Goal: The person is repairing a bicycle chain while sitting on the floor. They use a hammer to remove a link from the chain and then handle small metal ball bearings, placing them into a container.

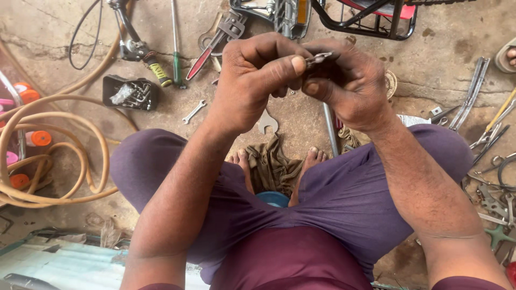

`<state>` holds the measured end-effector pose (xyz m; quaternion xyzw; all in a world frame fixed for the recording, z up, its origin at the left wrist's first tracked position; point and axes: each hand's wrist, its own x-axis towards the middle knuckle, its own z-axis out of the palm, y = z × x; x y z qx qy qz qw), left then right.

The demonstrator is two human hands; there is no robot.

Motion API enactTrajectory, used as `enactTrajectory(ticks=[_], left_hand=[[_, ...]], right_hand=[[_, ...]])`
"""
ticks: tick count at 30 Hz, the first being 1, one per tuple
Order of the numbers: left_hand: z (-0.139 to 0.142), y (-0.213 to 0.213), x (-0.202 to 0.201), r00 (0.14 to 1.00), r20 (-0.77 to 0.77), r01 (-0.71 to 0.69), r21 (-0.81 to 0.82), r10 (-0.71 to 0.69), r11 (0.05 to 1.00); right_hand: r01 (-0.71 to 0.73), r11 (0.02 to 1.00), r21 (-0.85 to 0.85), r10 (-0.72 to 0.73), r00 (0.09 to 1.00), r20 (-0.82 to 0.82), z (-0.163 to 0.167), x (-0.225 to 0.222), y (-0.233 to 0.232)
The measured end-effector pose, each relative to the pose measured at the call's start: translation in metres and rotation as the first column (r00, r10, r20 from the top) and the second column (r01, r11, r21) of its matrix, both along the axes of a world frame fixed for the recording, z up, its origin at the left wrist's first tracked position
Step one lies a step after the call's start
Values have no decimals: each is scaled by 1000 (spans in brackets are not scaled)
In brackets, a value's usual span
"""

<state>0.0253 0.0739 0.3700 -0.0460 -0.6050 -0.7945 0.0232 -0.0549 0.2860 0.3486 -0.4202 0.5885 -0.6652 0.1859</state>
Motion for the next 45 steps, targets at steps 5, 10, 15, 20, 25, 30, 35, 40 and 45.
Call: enactTrajectory(ticks=[5,10,15,20,25,30,35,40,45], left_hand=[[27,-19,11,982,-190,-5,92,22,996],[46,-55,15,935,-320,-146,37,150,989],[31,-43,21,987,0,-140,-469,159,872],[-2,-21,29,952,246,22,-649,183,760],[-31,-16,36,925,326,59,-630,195,774],[-42,-14,33,948,239,-38,-571,210,820],[-39,-18,32,961,124,-120,-618,247,777],[-43,-24,35,972,53,-151,-610,230,778],[-55,-24,40,960,67,-167,-641,272,749]], right_hand=[[-19,1000,5,20,986,-166,-2,-1,-12],[-33,995,-96,28,998,-49,4,3,-20],[78,996,-45,-83,985,-148,8,5,-22],[168,966,195,-24,814,-581,-18,7,-28],[192,927,321,30,818,-575,-42,14,-27],[202,905,374,40,835,-549,-34,15,-31],[249,928,276,-32,794,-607,-18,20,-38],[281,915,291,-53,796,-603,-15,29,-45],[272,914,302,-28,784,-621,-14,33,-56]])
